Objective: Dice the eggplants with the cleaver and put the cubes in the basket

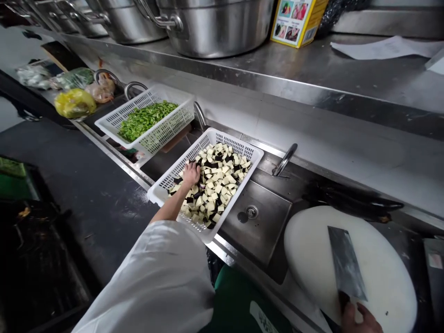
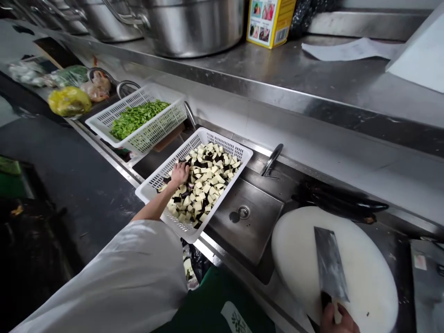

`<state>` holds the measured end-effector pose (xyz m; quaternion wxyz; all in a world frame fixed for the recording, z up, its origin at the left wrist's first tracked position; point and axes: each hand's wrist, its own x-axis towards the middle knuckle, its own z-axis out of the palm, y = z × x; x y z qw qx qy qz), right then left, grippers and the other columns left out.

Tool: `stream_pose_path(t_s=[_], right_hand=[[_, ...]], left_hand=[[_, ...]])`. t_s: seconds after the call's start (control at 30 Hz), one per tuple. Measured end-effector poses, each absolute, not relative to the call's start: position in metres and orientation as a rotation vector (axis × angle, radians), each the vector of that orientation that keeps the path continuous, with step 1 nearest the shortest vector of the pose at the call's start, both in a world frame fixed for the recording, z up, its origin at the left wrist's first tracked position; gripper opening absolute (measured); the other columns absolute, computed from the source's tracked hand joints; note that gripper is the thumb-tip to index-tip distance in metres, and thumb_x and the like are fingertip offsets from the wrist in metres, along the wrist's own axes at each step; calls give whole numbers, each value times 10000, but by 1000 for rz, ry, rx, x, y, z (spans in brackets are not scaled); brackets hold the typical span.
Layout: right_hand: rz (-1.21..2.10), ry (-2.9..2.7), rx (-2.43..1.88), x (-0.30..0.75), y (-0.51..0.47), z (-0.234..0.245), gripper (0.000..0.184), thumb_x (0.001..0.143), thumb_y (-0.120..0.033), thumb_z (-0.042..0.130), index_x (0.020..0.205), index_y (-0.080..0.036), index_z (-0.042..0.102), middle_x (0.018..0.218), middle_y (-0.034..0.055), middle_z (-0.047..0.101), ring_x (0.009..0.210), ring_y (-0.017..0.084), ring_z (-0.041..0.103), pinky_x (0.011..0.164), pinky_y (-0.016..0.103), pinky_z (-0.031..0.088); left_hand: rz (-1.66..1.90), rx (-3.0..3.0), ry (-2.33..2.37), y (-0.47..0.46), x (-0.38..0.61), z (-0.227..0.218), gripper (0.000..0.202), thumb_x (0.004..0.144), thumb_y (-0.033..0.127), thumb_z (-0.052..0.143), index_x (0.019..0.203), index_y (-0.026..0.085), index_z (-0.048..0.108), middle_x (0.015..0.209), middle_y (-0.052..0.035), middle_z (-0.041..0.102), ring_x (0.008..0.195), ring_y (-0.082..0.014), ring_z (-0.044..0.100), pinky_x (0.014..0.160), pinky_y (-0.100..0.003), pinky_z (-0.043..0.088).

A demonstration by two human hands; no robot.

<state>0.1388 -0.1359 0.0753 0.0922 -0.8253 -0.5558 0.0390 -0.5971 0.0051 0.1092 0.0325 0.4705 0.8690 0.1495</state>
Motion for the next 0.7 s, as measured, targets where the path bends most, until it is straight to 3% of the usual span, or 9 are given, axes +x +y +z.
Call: stream_pose_path(t_s=[0.17, 0.27, 0.37, 0.47, 0.53, 0.6, 0.7], right_hand=[[246, -1839, -2456, 136, -121, 67, 614, 932, -532, 380, 1215, -85, 693, 1112, 257, 719, 1072, 427, 676, 921, 504, 514], [363, -2041, -2504, 134, -120, 67, 492, 924, -459, 471, 1192, -120, 704, 1114, 221, 710, 1011, 382, 689, 870, 458, 515], [280, -2119, -2538, 139, -132, 69, 437, 933, -357, 482, 1242, -118, 677, 1183, 229, 665, 1015, 368, 676, 844, 439, 504], [350, -2085, -2496, 151, -147, 70, 449, 970, -415, 459, 1246, -109, 635, 1121, 223, 652, 977, 372, 666, 815, 434, 497], [458, -2028, -2441, 158, -155, 67, 480, 1004, -502, 403, 1225, -129, 610, 1069, 204, 650, 957, 370, 657, 774, 427, 486], [519, -1964, -2387, 161, -160, 64, 486, 1026, -538, 356, 1216, -156, 587, 1083, 193, 646, 985, 365, 646, 744, 416, 465], [513, -1899, -2330, 159, -163, 60, 439, 1035, -511, 385, 1211, -161, 581, 1126, 189, 642, 1027, 340, 629, 755, 389, 441]], left_hand=[[469, 1382, 2731, -36, -584, 116, 506, 1047, 436, 310, 1409, 181, 557, 1521, -193, 516, 1350, -414, 527, 1067, -652, 440], [664, 1462, 2771, -48, -572, 134, 520, 1054, 432, 291, 1353, 146, 606, 1454, -194, 580, 1350, -372, 540, 1101, -581, 456], [771, 1660, 2548, -71, -535, 148, 571, 1075, 479, 246, 1247, 146, 676, 1283, -168, 690, 1223, -317, 637, 1089, -486, 497], [665, 1752, 2296, -107, -471, 142, 593, 1063, 579, 303, 1278, 170, 674, 1265, -146, 707, 1172, -306, 674, 1046, -459, 534], [531, 1769, 2208, -131, -431, 127, 641, 1019, 646, 413, 1410, 173, 599, 1365, -161, 657, 1245, -324, 643, 1075, -468, 516], [473, 1695, 2220, -148, -407, 110, 697, 1023, 638, 405, 1526, 162, 480, 1473, -196, 573, 1355, -341, 572, 1132, -504, 465], [492, 1547, 2388, -144, -406, 98, 680, 1049, 563, 368, 1542, 99, 426, 1569, -278, 441, 1513, -388, 385, 1206, -640, 304]])
